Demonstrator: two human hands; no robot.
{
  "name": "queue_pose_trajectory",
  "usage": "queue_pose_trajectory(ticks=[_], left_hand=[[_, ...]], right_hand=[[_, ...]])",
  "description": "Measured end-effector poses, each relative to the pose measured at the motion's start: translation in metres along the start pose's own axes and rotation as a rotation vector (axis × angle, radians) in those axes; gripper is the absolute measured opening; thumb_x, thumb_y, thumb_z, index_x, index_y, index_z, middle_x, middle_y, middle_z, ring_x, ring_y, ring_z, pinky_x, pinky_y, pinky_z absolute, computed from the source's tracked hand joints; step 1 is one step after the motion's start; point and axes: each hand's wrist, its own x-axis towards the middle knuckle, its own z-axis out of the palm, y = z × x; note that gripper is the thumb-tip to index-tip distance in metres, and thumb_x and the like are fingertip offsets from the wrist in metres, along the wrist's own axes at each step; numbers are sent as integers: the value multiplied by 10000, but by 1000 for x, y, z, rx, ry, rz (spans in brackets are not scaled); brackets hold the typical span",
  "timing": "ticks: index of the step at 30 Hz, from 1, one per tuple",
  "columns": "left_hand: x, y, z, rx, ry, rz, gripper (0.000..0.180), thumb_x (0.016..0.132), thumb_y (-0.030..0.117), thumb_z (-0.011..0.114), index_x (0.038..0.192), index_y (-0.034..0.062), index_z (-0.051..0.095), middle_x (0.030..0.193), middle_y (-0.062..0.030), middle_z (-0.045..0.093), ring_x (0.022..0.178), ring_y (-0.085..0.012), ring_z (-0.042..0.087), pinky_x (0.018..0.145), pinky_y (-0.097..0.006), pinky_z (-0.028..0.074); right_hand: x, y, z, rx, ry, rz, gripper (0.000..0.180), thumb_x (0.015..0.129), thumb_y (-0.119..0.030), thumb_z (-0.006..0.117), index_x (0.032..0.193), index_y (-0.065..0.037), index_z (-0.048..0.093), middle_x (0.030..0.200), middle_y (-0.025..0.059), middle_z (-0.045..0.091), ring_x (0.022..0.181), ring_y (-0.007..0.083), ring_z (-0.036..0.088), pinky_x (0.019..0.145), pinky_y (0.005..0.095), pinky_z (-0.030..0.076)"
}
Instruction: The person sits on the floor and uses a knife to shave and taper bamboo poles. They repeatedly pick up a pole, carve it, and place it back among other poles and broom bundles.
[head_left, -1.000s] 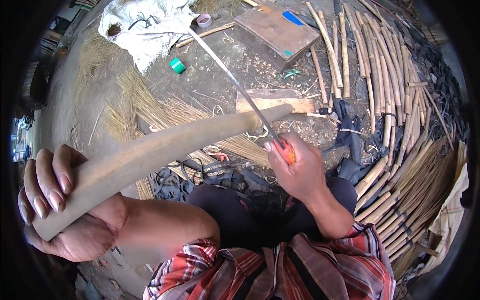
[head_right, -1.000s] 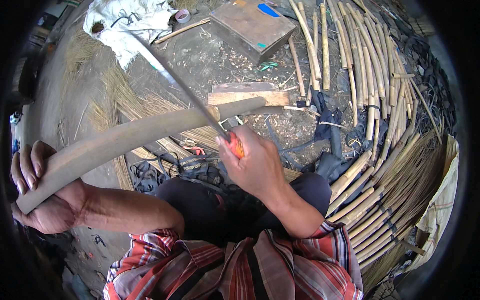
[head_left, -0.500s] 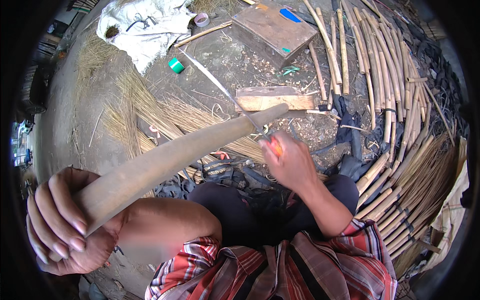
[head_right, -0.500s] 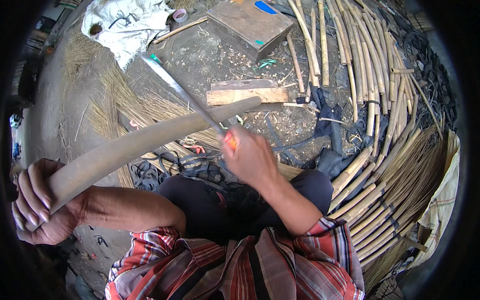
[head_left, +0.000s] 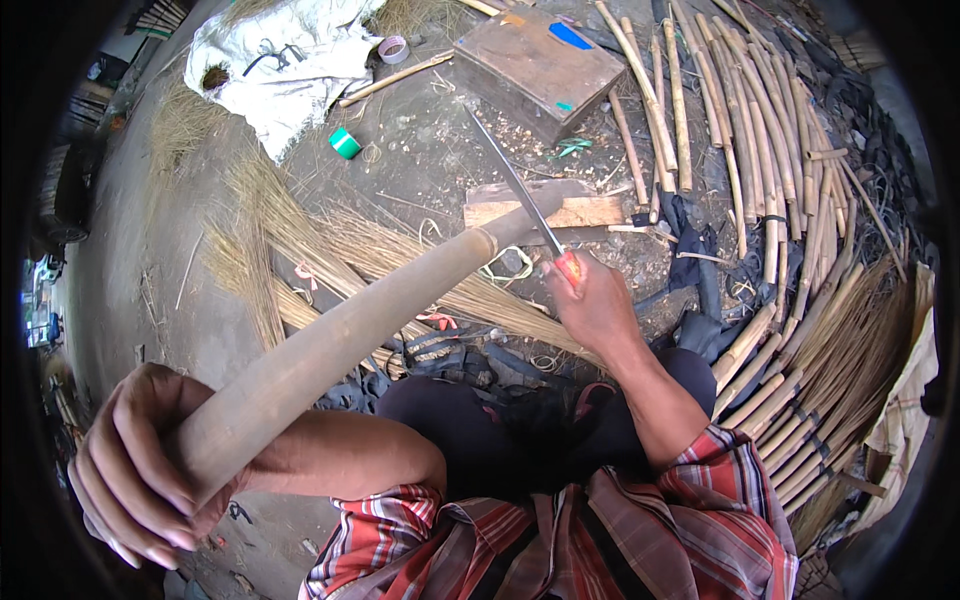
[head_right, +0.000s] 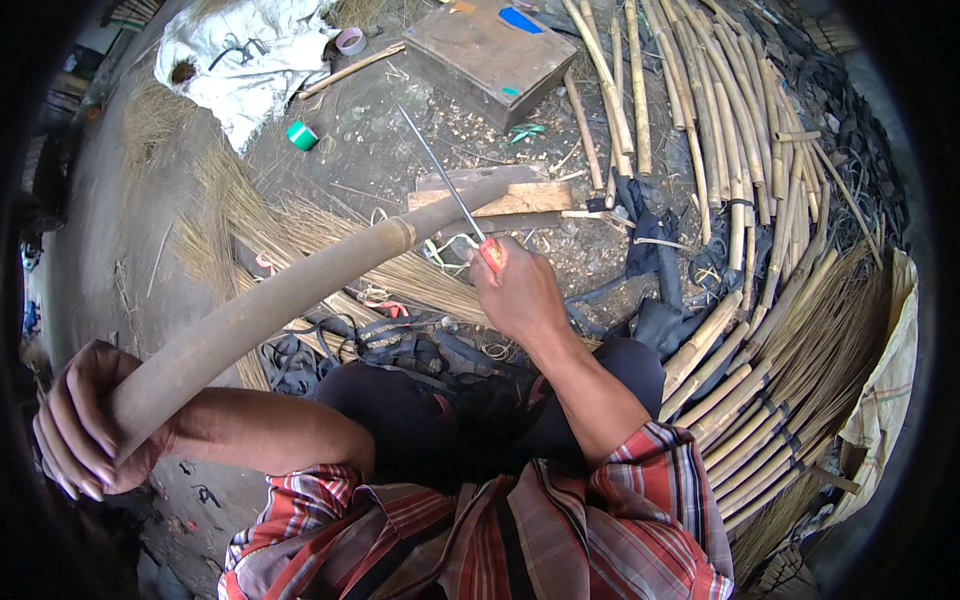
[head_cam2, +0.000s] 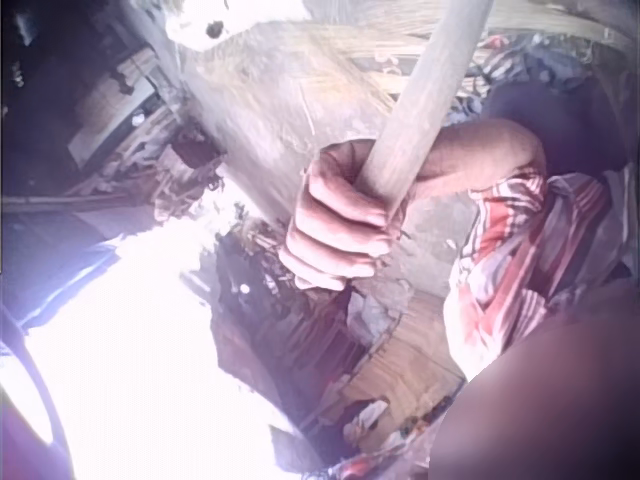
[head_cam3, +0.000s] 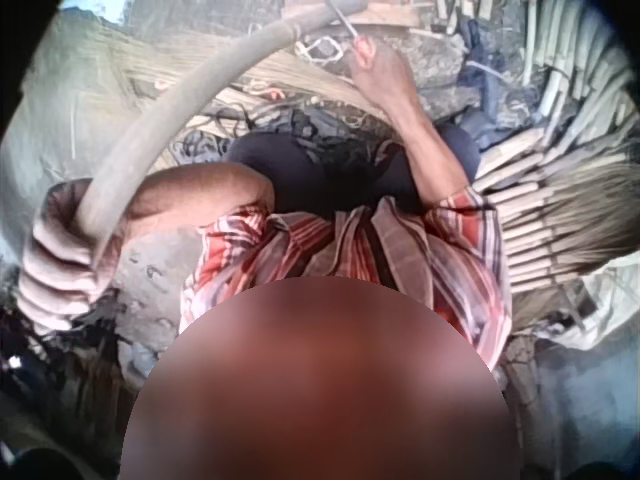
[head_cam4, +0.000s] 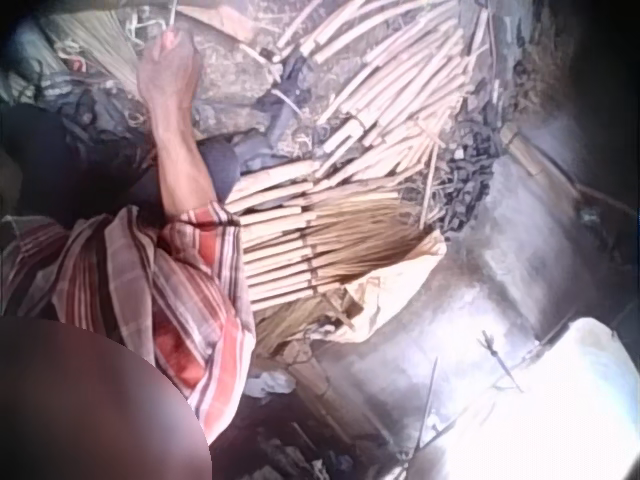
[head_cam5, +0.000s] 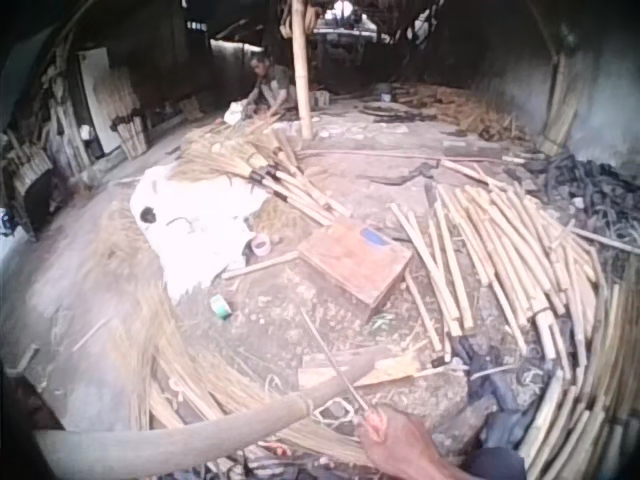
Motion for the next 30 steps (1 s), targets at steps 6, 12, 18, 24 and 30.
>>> queue_pose_trajectory(ticks=[6,12,18,24,30], left_hand=[[-6,3,4,202,123,172,226,833,1,715,727,199,744,642,114,675,529,12,616,491,-130,495],[-4,3,2,13,12,88,321,958,94,630,662,173,726,562,83,657,465,9,605,484,-134,515],[-1,0,5,-150,-63,16,340,976,82,601,653,106,703,528,27,654,431,-54,626,425,-163,531],[5,0,1,-277,-106,-109,369,991,80,561,644,68,684,522,-24,652,415,-109,630,391,-219,542],[6,-2,-2,-365,-176,-133,434,1022,81,508,625,61,682,533,-47,660,421,-121,634,394,-232,549]], right_hand=[[-5,-4,1,229,-47,-327,335,975,-309,697,848,-12,607,632,171,587,589,279,636,560,423,458],[-3,-5,3,25,-34,47,327,973,-289,693,843,-2,607,646,197,592,577,376,598,583,446,467],[-9,-6,2,91,-111,-166,311,964,-277,710,867,4,617,661,210,608,592,416,588,587,451,472],[-10,-2,-3,100,-4,-80,326,975,-293,692,897,15,619,666,229,617,611,427,608,598,451,489],[-9,2,-5,2,-74,-43,324,972,-299,694,883,6,631,668,237,615,641,445,632,581,476,466]])
